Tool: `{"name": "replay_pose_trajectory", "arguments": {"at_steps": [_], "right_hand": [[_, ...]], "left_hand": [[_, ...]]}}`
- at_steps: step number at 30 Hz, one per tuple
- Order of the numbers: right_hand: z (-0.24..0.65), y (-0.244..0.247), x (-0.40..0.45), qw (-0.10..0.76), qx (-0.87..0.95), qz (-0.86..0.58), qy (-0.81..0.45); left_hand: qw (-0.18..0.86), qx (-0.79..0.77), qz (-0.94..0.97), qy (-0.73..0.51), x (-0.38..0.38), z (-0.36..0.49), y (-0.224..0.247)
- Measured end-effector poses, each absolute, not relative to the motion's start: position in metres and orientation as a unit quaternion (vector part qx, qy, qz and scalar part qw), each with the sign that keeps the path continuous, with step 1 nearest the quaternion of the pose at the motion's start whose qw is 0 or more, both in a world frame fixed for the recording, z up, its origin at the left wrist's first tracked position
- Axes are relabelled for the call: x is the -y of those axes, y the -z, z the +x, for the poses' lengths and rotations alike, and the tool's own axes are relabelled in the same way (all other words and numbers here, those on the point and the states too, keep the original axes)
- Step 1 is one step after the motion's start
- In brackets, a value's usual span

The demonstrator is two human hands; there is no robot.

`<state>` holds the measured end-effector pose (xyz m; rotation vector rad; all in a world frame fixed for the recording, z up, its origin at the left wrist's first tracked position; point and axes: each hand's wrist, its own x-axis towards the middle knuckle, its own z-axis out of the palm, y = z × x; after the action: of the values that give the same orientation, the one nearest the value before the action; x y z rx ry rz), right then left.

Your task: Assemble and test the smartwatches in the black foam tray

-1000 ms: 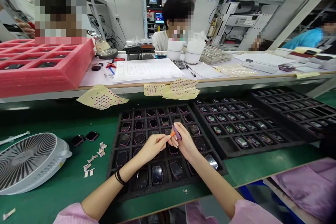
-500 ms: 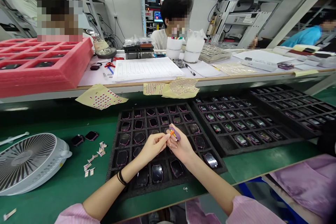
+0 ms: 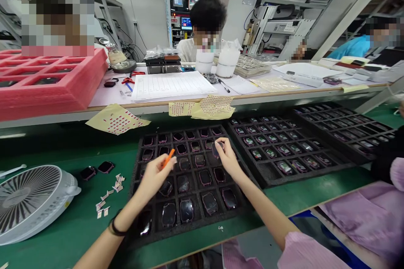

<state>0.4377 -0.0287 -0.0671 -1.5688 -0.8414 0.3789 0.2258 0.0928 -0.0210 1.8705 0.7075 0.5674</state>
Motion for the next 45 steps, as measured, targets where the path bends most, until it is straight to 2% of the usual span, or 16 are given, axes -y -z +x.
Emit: {"name": "replay_pose_trajectory", "arguments": {"at_steps": [4,7,9,14,18,23,29,32,35,38,42,45], "right_hand": [[0.471,0.088,0.031,0.448,0.447,-0.761,-0.14],[0.471,0.095,0.033,0.37,0.511,-0.761,-0.152],[0.469,0.094,0.038,0.354,0.534,-0.758,-0.121],[0.477,0.096,0.066,0.304,0.539,-0.785,-0.006],[0.488,0.107,0.08,0.223,0.558,-0.796,-0.066],[0.501,0.105,0.077,0.187,0.574,-0.782,-0.157],[0.468,0.093,0.056,0.22,0.625,-0.749,-0.022],[0.446,0.089,0.035,0.179,0.624,-0.761,0.017],[0.435,0.087,0.015,0.137,0.61,-0.78,0.004],[0.435,0.089,0.003,0.183,0.609,-0.769,-0.059],[0.436,0.092,-0.002,0.324,0.607,-0.711,-0.142],[0.434,0.092,-0.003,0.437,0.553,-0.673,-0.223]], "left_hand": [[0.295,-0.386,0.864,-0.131,-0.129,0.179,0.019],[0.212,-0.454,0.864,-0.047,-0.144,0.153,0.03],[0.181,-0.48,0.858,-0.017,-0.148,0.139,0.038],[0.158,-0.515,0.842,0.007,-0.154,0.117,0.051],[0.174,-0.537,0.826,-0.002,-0.158,0.109,0.048],[0.192,-0.558,0.807,0.021,-0.156,0.105,0.043],[0.183,-0.56,0.806,0.047,-0.156,0.093,0.048],[0.158,-0.565,0.809,0.037,-0.154,0.091,0.045],[0.134,-0.579,0.804,0.015,-0.15,0.095,0.036],[0.18,-0.564,0.806,-0.012,-0.143,0.107,0.026],[0.245,-0.487,0.834,-0.085,-0.127,0.141,0.019],[0.352,-0.371,0.85,-0.13,-0.11,0.175,0.023]]}}
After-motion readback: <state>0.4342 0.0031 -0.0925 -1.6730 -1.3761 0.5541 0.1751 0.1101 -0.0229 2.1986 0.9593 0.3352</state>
